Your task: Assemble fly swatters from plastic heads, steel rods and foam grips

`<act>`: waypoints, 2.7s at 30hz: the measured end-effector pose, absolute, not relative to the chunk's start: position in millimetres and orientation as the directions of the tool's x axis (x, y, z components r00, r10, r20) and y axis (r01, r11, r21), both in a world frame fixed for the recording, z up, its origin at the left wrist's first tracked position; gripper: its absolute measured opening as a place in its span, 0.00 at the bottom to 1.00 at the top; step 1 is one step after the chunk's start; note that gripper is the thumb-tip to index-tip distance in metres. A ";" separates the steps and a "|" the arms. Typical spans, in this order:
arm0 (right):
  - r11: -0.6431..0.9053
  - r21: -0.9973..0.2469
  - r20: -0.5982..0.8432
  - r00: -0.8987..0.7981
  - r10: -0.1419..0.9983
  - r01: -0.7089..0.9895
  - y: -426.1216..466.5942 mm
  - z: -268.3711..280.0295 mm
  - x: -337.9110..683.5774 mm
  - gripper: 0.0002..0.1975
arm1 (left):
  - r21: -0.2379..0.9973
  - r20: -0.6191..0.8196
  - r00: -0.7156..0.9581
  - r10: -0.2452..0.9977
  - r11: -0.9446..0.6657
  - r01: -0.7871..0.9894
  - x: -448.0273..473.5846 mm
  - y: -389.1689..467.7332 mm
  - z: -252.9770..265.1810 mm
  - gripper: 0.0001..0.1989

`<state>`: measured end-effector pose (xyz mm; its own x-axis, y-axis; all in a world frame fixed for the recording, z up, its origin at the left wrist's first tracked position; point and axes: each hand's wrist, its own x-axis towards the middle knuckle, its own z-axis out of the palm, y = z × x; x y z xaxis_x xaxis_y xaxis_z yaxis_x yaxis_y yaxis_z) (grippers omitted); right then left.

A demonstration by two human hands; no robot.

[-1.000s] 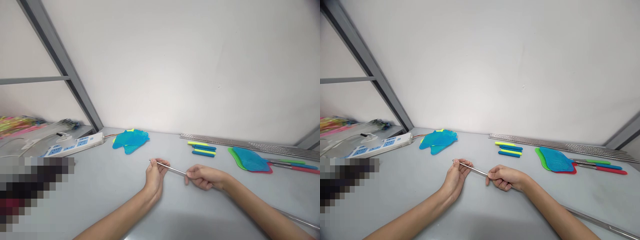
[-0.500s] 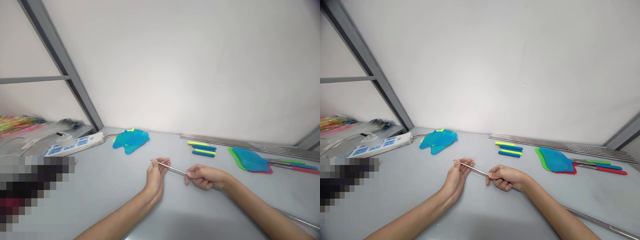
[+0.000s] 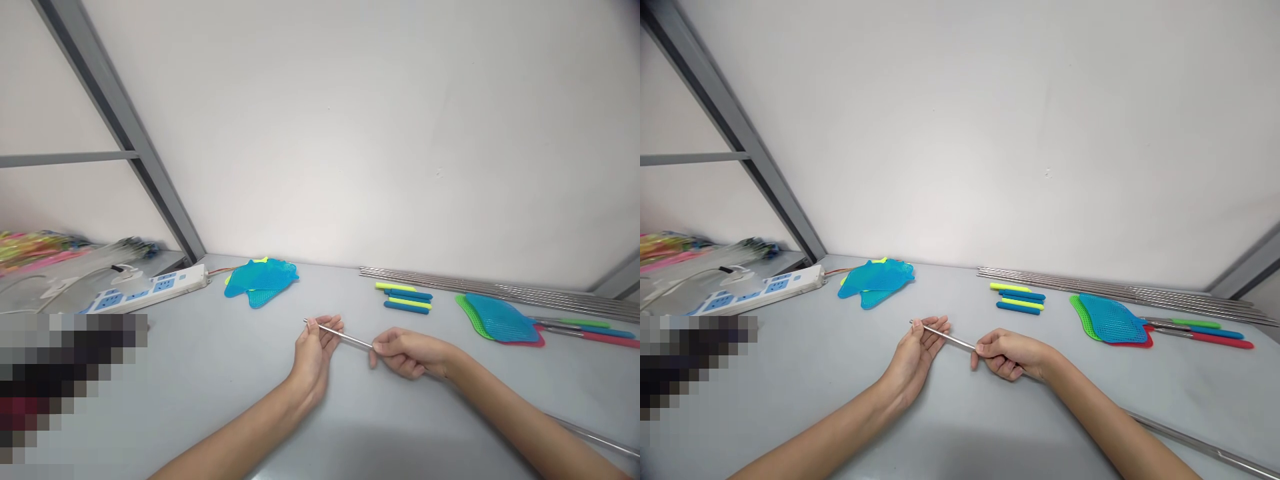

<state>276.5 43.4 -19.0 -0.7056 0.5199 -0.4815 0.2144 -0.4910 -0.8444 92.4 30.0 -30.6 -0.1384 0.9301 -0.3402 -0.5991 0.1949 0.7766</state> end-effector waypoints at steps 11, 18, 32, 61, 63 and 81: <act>-0.475 -0.860 -0.462 -0.676 0.574 0.185 42.6 -20.1 274.7 0.13 | 0.785 -0.383 -0.081 0.920 0.278 -0.554 81.6 44.6 -25.9 0.19; -0.473 -0.862 -0.462 -0.665 0.587 0.181 42.1 -19.2 274.3 0.13 | 0.758 -0.417 -0.035 0.908 0.327 -0.565 73.8 55.8 -27.0 0.19; -0.465 -0.866 -0.458 -0.662 0.594 0.182 40.7 -20.0 274.0 0.12 | 0.790 -0.364 0.042 0.930 0.333 -0.514 68.4 65.0 -35.2 0.16; -0.450 -0.872 -0.451 -0.678 0.580 0.194 40.6 -20.9 272.5 0.12 | 0.776 -0.344 0.274 0.898 0.436 -0.456 88.7 32.2 -33.5 0.20; -0.448 -0.873 -0.449 -0.679 0.581 0.194 40.3 -20.6 271.9 0.12 | 0.779 -0.342 0.270 0.900 0.432 -0.455 88.9 31.4 -33.4 0.20; -0.452 -0.871 -0.455 -0.665 0.592 0.194 39.6 -19.7 270.0 0.14 | 0.732 -0.404 0.245 0.881 0.472 -0.492 88.6 35.8 -33.2 0.18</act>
<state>270.0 39.6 -19.7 -0.6652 0.5917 -0.4554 0.1942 -0.4518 -0.8707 88.6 35.8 -33.2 0.2453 0.8814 -0.4038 -0.4918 0.4721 0.7317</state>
